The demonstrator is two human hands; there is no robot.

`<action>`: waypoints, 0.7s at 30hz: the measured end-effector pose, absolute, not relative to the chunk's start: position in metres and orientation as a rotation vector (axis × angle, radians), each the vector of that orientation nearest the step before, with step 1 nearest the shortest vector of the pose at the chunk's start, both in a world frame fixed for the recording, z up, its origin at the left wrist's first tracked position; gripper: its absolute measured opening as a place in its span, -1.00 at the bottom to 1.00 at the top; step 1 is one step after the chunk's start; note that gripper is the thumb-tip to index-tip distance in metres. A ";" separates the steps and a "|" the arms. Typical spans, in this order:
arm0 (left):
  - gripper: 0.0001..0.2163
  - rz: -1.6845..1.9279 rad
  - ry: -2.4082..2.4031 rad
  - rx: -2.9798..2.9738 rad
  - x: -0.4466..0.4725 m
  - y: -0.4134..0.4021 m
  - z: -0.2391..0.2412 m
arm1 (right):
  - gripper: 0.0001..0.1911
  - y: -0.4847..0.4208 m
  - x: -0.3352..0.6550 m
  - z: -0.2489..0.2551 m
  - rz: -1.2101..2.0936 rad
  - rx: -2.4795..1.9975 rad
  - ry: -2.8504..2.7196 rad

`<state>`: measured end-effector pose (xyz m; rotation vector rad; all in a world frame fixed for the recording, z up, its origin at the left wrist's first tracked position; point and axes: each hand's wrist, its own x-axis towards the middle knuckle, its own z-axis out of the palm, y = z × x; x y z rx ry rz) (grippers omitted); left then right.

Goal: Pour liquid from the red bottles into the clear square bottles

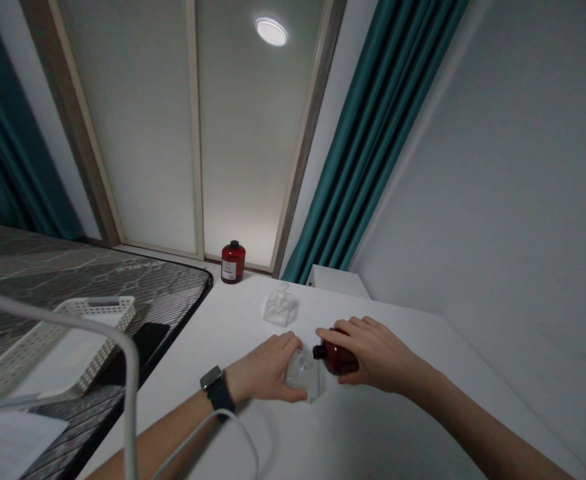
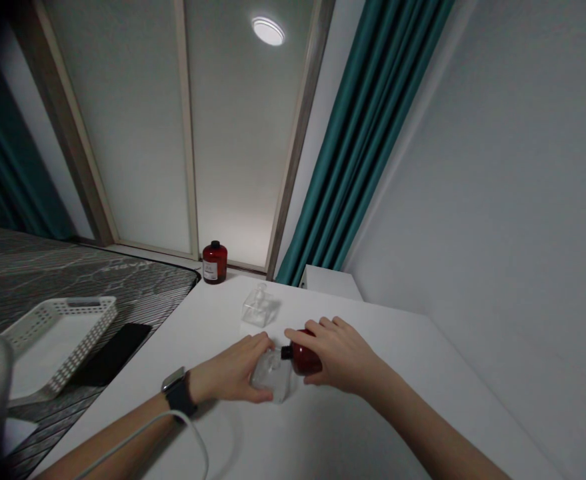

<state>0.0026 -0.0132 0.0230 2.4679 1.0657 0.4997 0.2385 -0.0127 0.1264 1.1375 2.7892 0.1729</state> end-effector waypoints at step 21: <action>-0.48 0.529 1.048 2.455 0.002 -0.013 0.021 | -0.22 -0.012 0.240 0.125 0.205 1.121 2.807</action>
